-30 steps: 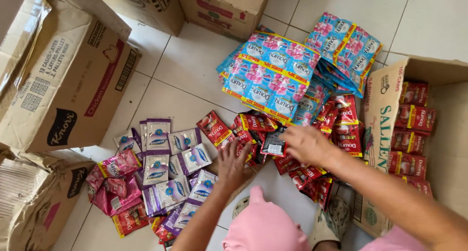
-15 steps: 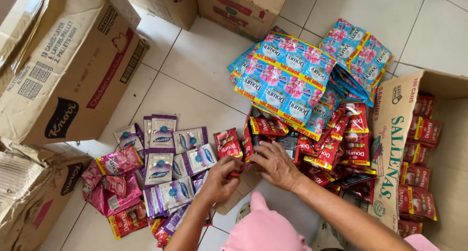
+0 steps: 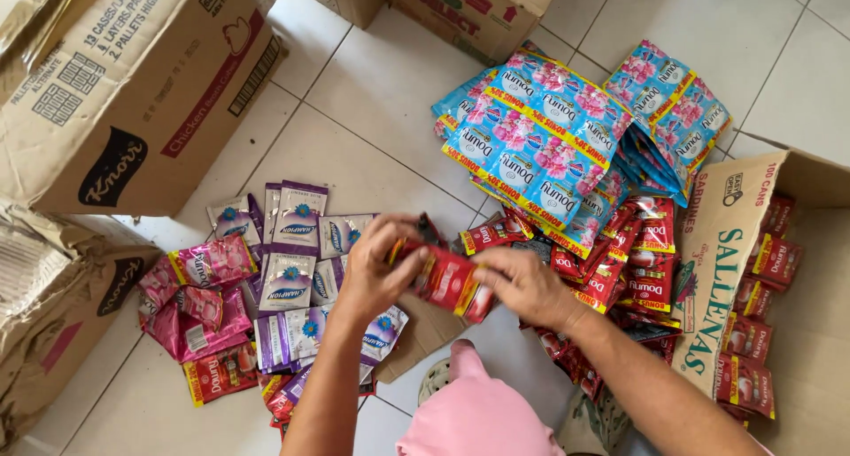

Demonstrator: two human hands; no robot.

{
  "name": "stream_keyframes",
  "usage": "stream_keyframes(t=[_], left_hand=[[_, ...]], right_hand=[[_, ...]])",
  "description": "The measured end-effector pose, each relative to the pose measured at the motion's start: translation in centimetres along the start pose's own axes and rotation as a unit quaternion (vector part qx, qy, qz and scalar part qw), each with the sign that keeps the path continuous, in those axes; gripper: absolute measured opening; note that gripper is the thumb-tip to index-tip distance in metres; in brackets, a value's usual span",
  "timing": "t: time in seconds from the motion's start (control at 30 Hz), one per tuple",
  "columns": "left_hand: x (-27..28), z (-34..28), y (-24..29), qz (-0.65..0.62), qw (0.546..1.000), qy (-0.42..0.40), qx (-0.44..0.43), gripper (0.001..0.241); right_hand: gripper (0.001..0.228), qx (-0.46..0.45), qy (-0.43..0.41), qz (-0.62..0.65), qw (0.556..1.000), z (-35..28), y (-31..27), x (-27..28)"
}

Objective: Organizing and packing various household product sachets into cardboard boxes.

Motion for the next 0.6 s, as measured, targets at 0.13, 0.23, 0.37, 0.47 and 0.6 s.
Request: stream_keyframes(t=[0.13, 0.23, 0.37, 0.47, 0.6], left_hand=[[-0.6, 1.2, -0.4, 0.063, 0.997, 0.034, 0.01, 0.032], [-1.4, 0.4, -1.2, 0.079, 0.996, 0.026, -0.021, 0.058], [-2.2, -0.6, -1.2, 0.018, 0.998, 0.01, -0.051, 0.07], [-2.6, -0.5, -1.5, 0.019, 0.999, 0.018, -0.047, 0.071], [-3.3, 0.2, -3.1, 0.029, 0.998, 0.045, -0.045, 0.058]], right_hand=[[0.024, -0.059, 0.033, 0.062, 0.996, 2.2, 0.0, 3.4], [0.023, -0.162, 0.067, 0.026, 0.984, 2.4, 0.9, 5.2], [0.021, -0.131, 0.077, 0.291, 0.945, 2.4, -2.9, 7.1], [0.02, -0.108, 0.081, 0.328, 0.935, 2.0, -7.8, 8.5], [0.019, -0.079, 0.062, 0.4, 0.911, 1.0, -11.5, 9.5]])
Point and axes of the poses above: each hand's wrist, its own z-axis towards the middle knuckle, its own x-axis out of the back of the hand, y = z × x, the point moved 2 cm from there along z, towards the middle knuckle, and after that the axes turned 5 degrees about -x, right-handed, at the moved point
